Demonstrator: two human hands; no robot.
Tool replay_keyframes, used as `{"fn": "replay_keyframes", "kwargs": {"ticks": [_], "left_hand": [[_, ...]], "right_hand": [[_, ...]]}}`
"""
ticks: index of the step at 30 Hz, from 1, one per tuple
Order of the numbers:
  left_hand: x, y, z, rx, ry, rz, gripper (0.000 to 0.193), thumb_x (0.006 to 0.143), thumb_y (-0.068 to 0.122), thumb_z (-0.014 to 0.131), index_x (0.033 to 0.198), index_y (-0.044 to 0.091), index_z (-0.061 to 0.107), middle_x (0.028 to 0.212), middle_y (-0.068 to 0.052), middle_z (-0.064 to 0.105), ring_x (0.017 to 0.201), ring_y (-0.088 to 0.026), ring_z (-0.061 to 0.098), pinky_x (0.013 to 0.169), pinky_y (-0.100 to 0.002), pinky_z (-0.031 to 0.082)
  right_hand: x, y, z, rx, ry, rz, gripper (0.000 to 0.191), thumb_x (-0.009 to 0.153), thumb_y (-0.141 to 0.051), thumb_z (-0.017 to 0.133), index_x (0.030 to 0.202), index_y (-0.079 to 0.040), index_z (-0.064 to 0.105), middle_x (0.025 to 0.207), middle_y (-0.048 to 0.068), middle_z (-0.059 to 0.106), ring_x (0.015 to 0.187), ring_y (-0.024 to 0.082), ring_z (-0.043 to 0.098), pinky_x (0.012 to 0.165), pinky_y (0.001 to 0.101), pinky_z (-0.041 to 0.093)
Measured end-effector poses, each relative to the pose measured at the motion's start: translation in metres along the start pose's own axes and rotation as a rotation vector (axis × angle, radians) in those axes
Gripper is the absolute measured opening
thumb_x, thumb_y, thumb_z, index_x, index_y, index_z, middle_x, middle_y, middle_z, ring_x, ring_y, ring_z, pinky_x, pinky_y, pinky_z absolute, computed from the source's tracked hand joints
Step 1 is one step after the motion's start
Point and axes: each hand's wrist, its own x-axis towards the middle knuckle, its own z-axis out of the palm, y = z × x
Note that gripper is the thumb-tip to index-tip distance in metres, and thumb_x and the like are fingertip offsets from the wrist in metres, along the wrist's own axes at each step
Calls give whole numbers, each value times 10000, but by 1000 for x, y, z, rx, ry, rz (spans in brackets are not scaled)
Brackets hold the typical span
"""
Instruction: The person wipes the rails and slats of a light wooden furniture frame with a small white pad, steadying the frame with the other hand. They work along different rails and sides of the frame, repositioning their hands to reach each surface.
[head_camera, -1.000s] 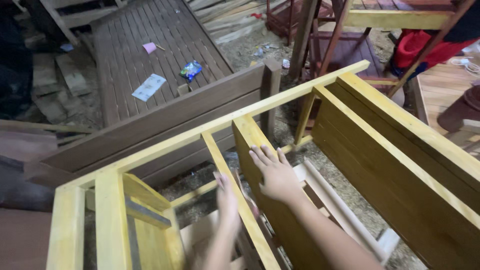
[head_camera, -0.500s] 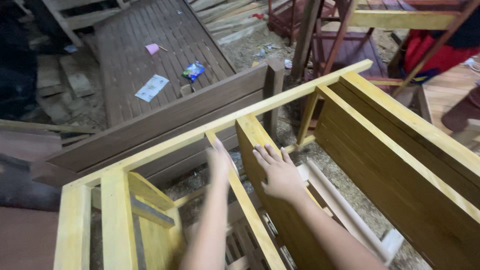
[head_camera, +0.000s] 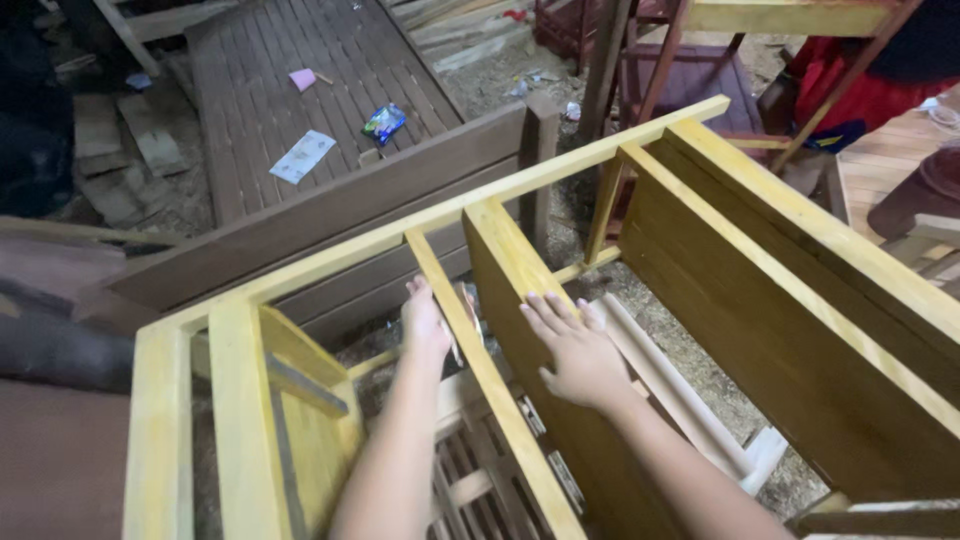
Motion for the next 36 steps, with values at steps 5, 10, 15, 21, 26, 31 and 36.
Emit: {"fn": "replay_keyframes", "kwargs": {"ticks": [5, 10, 15, 21, 26, 31, 36], "left_hand": [[-68, -32, 2, 82, -36, 192, 427, 1007, 593, 454, 1096, 188, 554, 785, -68, 572, 618, -173, 560, 550, -327, 498], [-201, -128, -18, 35, 50, 62, 415, 979, 523, 471, 1288, 247, 464, 833, -48, 591, 637, -186, 592, 553, -338, 515], [-212, -133, -29, 63, 4, -6, 509, 986, 604, 470, 1252, 172, 514, 857, -73, 624, 672, -229, 622, 570, -384, 538], [-93, -55, -9, 178, -23, 65, 545, 985, 639, 383, 1063, 122, 539, 849, -89, 604, 711, -249, 646, 621, -444, 591], [-189, -145, -41, 207, -47, 133, 565, 997, 712, 447, 1051, 156, 531, 753, -50, 536, 588, -191, 551, 493, -357, 484], [-326, -245, -66, 315, 64, -52, 639, 983, 681, 450, 1182, 91, 594, 804, -105, 586, 614, -232, 573, 517, -407, 513], [-258, -178, -36, 60, 62, -2, 495, 984, 570, 431, 1247, 167, 547, 1031, -57, 701, 855, -237, 720, 736, -470, 619]], "right_hand": [[-25, -5, -8, -19, -33, 71, 918, 761, -145, 682, 1584, -208, 279, 1691, -18, 190, 1561, 219, 136, 1223, 528, 191], [-23, -6, -4, -41, -47, 62, 924, 772, -179, 690, 1589, -212, 259, 1694, -40, 181, 1560, 205, 153, 1235, 545, 186], [-52, -4, 6, -71, 41, 0, 875, 809, -196, 667, 1581, -181, 256, 1687, -16, 196, 1559, 223, 160, 1241, 557, 160], [-152, -10, 7, -155, -63, 18, 957, 780, -162, 647, 1613, -139, 178, 1710, 12, 138, 1557, 189, 119, 1242, 555, 100], [-203, -15, -1, -176, -52, 19, 894, 807, -189, 632, 1588, -148, 199, 1691, -9, 156, 1558, 177, 135, 1226, 555, 139], [-211, -15, -7, -146, -28, 24, 876, 819, -214, 630, 1586, -155, 210, 1695, -3, 163, 1555, 176, 161, 1233, 554, 156], [-249, -6, -1, -154, 42, -28, 874, 819, -196, 616, 1598, -150, 222, 1689, 29, 200, 1539, 200, 175, 1219, 566, 153]]}}
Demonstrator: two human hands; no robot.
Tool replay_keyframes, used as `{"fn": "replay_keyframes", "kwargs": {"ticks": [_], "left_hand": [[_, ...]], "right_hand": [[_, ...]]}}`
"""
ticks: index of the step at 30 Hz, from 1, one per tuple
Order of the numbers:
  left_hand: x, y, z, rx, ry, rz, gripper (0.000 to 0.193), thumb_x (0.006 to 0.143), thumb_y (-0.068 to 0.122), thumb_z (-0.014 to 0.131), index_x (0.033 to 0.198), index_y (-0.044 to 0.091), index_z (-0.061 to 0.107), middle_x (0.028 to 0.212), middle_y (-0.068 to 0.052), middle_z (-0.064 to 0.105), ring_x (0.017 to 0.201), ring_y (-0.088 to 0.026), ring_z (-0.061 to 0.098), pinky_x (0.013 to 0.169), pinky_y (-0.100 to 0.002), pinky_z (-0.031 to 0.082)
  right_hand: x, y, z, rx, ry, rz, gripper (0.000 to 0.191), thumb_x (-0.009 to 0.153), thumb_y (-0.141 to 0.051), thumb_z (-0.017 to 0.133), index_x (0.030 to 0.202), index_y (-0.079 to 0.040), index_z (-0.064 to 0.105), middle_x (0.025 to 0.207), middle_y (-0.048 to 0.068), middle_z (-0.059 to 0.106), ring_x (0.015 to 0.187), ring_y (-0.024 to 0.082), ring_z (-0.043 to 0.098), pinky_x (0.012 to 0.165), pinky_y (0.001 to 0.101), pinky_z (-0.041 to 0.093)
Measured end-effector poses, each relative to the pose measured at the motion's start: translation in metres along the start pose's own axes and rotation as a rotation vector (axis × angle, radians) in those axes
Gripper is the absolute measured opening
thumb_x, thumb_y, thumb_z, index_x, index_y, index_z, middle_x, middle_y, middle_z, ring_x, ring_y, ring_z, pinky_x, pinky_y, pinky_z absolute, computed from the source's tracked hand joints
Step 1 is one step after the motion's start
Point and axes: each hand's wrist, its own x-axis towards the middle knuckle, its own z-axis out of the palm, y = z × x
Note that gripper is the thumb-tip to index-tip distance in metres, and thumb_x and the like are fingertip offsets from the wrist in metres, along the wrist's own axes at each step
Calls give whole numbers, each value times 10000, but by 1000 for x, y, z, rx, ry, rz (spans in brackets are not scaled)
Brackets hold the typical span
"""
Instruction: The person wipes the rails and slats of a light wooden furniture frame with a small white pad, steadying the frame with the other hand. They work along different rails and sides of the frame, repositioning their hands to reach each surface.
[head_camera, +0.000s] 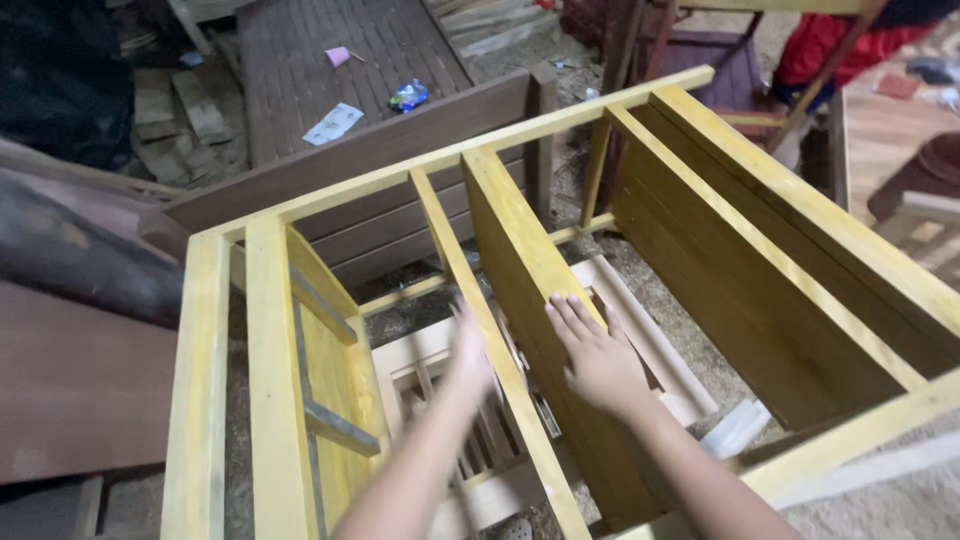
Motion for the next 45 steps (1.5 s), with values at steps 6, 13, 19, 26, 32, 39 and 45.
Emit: {"fn": "replay_keyframes", "kwargs": {"ticks": [6, 13, 19, 26, 32, 39, 45], "left_hand": [[30, 14, 5, 198, -29, 116, 599, 1027, 625, 411, 1248, 79, 519, 942, -139, 635, 716, -293, 651, 602, -490, 571], [-119, -97, -44, 288, -18, -161, 703, 1020, 680, 393, 1199, 41, 625, 876, -132, 665, 671, -273, 648, 575, -480, 579], [-71, -38, -15, 233, -157, -38, 747, 1035, 686, 348, 943, 6, 643, 702, -136, 636, 544, -274, 624, 507, -427, 533], [-153, -109, -46, 454, -72, -104, 664, 1051, 629, 357, 942, 44, 651, 690, -86, 606, 567, -242, 594, 538, -417, 528], [-152, -72, -12, 357, -30, -58, 814, 1034, 690, 270, 926, -21, 651, 659, -130, 614, 546, -272, 605, 518, -428, 530], [-240, -119, -40, 323, -191, -200, 524, 1042, 591, 341, 1149, 115, 533, 742, -141, 613, 570, -316, 633, 553, -518, 580], [-252, -138, -43, 357, -93, -209, 540, 1073, 585, 369, 1135, 92, 579, 776, -94, 619, 596, -286, 642, 575, -509, 589]], "right_hand": [[-28, 4, 8, 52, -13, -2, 844, 833, -223, 619, 1582, -147, 237, 1671, 24, 202, 1535, 216, 188, 1208, 572, 169], [-39, -2, 7, 34, 19, 26, 816, 846, -230, 621, 1577, -165, 266, 1688, -13, 199, 1541, 202, 204, 1225, 572, 166], [-82, 0, 23, -12, 14, 16, 827, 855, -228, 613, 1590, -160, 239, 1689, -7, 180, 1550, 206, 178, 1222, 594, 149], [-105, 0, 15, 10, -7, -24, 847, 869, -249, 622, 1602, -148, 210, 1706, 12, 157, 1563, 225, 150, 1227, 585, 154], [-145, 3, 4, 3, -32, -92, 876, 852, -273, 635, 1596, -140, 193, 1691, 37, 144, 1557, 237, 127, 1224, 569, 124], [-162, 3, 0, 14, 11, -54, 829, 856, -285, 612, 1593, -174, 250, 1700, -20, 182, 1552, 185, 199, 1209, 549, 215], [-160, 3, -2, 40, 43, -42, 838, 827, -252, 625, 1585, -176, 276, 1690, -21, 203, 1546, 189, 209, 1205, 557, 239]]}}
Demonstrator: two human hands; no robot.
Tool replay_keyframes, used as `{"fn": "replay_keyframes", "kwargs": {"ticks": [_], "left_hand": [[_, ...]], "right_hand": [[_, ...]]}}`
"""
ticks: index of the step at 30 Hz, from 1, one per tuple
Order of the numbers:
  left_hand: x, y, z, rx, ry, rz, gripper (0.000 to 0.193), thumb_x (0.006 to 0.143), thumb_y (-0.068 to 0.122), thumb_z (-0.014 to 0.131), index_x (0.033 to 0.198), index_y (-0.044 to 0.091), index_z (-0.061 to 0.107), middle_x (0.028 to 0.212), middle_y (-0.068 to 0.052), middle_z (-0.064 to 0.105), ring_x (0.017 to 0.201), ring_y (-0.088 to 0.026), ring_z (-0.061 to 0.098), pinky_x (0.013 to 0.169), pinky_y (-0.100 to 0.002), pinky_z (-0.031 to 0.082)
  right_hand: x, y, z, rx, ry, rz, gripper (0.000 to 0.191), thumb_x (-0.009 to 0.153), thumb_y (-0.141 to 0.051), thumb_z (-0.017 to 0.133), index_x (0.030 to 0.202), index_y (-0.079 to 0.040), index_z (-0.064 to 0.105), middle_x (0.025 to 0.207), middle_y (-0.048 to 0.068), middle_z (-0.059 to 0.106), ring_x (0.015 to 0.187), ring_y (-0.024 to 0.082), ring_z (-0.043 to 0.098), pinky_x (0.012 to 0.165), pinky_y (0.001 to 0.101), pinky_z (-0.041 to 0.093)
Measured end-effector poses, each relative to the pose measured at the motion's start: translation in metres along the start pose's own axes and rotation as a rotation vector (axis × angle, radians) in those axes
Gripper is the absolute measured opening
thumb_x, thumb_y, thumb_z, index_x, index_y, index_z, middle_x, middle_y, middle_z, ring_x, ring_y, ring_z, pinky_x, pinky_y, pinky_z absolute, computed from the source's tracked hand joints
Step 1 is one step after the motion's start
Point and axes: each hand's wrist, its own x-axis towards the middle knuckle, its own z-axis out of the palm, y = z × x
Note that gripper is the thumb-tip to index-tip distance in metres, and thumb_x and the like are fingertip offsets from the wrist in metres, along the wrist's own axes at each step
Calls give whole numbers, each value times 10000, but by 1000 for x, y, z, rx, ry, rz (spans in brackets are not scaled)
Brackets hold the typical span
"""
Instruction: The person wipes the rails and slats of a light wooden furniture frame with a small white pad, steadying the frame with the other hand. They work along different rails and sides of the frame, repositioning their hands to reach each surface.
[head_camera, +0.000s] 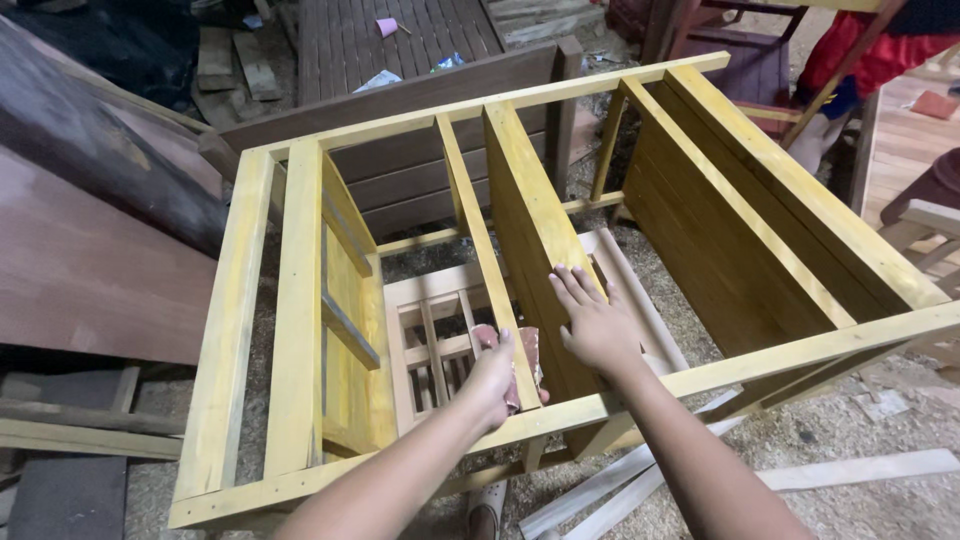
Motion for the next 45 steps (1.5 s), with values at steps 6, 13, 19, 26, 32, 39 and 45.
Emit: {"fn": "replay_keyframes", "kwargs": {"ticks": [6, 13, 19, 26, 32, 39, 45], "left_hand": [[74, 46, 4, -168, 309, 268, 243, 984, 627, 381, 1027, 398, 449, 775, -7, 550, 588, -225, 596, 515, -463, 516], [74, 52, -4, -73, 66, 316, 667, 1039, 738, 320, 1065, 85, 449, 566, -69, 485, 390, -255, 529, 338, -437, 468], [-2, 2, 19, 28, 162, 97, 532, 1040, 627, 350, 1139, 116, 457, 686, -128, 571, 476, -317, 620, 416, -482, 531], [64, 52, 17, -254, 223, 278, 338, 1025, 591, 365, 1256, 347, 395, 956, -73, 655, 605, -231, 636, 533, -435, 544], [164, 160, -8, -89, 285, 346, 554, 1010, 686, 286, 1213, 179, 380, 711, -168, 519, 459, -302, 520, 431, -467, 476], [180, 155, -12, 10, 212, 396, 702, 988, 728, 243, 1141, 78, 460, 521, -121, 505, 393, -278, 531, 375, -418, 470], [99, 83, 14, -11, 293, 446, 519, 948, 675, 320, 1157, 208, 408, 614, -77, 545, 437, -230, 552, 371, -380, 456]], "right_hand": [[4, 3, 8, 13, 3, 7, 830, 824, -242, 626, 1581, -180, 290, 1688, -21, 206, 1546, 189, 205, 1207, 552, 230], [6, 3, 17, 3, 58, -39, 841, 805, -268, 641, 1572, -174, 309, 1672, -7, 239, 1529, 208, 240, 1208, 526, 248], [10, 3, 1, 0, -12, 17, 824, 826, -261, 633, 1580, -195, 305, 1688, -28, 231, 1544, 190, 228, 1174, 540, 303], [20, -2, -5, -43, -69, 42, 854, 838, -283, 639, 1584, -169, 240, 1691, -19, 159, 1543, 204, 187, 1173, 615, 248], [25, 4, -3, -11, -93, 37, 862, 824, -262, 647, 1582, -202, 242, 1689, -37, 156, 1544, 214, 182, 1199, 564, 247], [39, 8, -8, 74, -69, 38, 871, 804, -246, 659, 1582, -215, 270, 1687, -31, 181, 1548, 251, 176, 1178, 558, 292], [69, 18, -5, 19, -63, 36, 901, 786, -246, 678, 1586, -224, 264, 1692, -38, 186, 1558, 276, 168, 1187, 588, 278]]}}
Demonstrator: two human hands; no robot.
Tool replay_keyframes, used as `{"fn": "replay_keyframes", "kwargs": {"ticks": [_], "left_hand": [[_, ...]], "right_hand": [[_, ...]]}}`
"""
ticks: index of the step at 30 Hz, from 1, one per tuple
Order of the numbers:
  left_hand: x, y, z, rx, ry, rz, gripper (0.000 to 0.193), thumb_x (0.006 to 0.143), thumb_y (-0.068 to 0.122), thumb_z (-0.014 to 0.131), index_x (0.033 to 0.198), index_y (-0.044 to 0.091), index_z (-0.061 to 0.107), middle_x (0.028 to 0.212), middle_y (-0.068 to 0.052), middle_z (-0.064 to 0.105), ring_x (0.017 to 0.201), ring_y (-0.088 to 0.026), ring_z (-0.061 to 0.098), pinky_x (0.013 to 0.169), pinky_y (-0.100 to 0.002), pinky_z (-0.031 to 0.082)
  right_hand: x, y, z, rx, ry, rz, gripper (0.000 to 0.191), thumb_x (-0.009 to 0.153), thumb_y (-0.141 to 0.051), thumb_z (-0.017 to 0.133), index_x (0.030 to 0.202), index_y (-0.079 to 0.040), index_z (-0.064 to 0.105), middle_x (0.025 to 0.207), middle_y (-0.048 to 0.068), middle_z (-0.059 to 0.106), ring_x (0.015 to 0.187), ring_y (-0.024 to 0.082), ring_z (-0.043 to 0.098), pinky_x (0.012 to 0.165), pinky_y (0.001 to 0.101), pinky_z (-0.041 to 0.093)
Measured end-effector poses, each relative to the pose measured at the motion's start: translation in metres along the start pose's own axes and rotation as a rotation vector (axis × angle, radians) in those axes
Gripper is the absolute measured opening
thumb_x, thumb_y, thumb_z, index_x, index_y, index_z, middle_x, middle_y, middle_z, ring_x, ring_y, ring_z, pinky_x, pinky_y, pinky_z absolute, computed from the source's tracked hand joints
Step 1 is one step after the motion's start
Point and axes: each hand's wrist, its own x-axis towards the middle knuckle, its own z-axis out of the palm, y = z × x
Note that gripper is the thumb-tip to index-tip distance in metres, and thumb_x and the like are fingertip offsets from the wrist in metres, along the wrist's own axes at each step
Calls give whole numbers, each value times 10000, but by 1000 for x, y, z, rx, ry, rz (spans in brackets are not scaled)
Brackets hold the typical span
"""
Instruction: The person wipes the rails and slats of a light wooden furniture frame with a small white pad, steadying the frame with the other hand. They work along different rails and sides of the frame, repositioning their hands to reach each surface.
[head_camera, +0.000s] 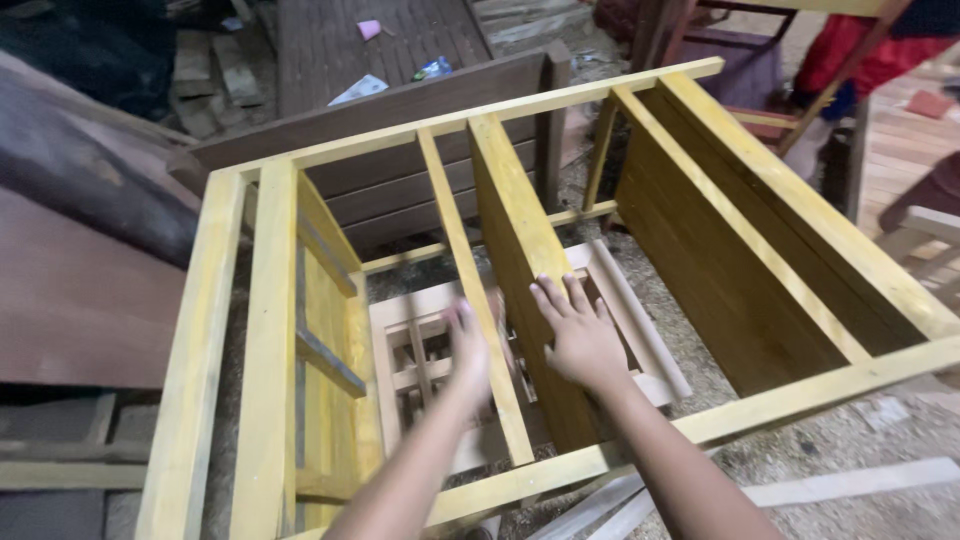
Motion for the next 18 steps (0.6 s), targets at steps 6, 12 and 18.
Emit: {"fn": "replay_keyframes", "kwargs": {"ticks": [6, 12, 18], "left_hand": [[-85, -63, -35, 96, -64, -268, 804, 1007, 703, 384, 1427, 22, 466, 1008, -175, 648, 649, -219, 674, 567, -379, 604], [86, -7, -3, 103, 24, 19, 772, 947, 720, 260, 1481, 164, 299, 670, -168, 548, 473, -274, 570, 482, -463, 509], [245, 79, 26, -82, -34, 8, 425, 951, 670, 323, 1229, 352, 371, 618, -124, 611, 413, -328, 541, 363, -471, 459]], "right_hand": [[54, 2, -1, -1, -22, -35, 965, 778, -243, 685, 1609, -193, 196, 1698, -1, 149, 1558, 310, 128, 1203, 581, 243], [76, 9, -1, -13, -79, -16, 944, 784, -225, 675, 1594, -153, 195, 1693, 11, 127, 1559, 301, 104, 1217, 576, 197], [97, 5, -4, -5, -80, -3, 925, 777, -209, 672, 1582, -146, 220, 1694, 13, 138, 1554, 313, 127, 1213, 560, 207]]}}
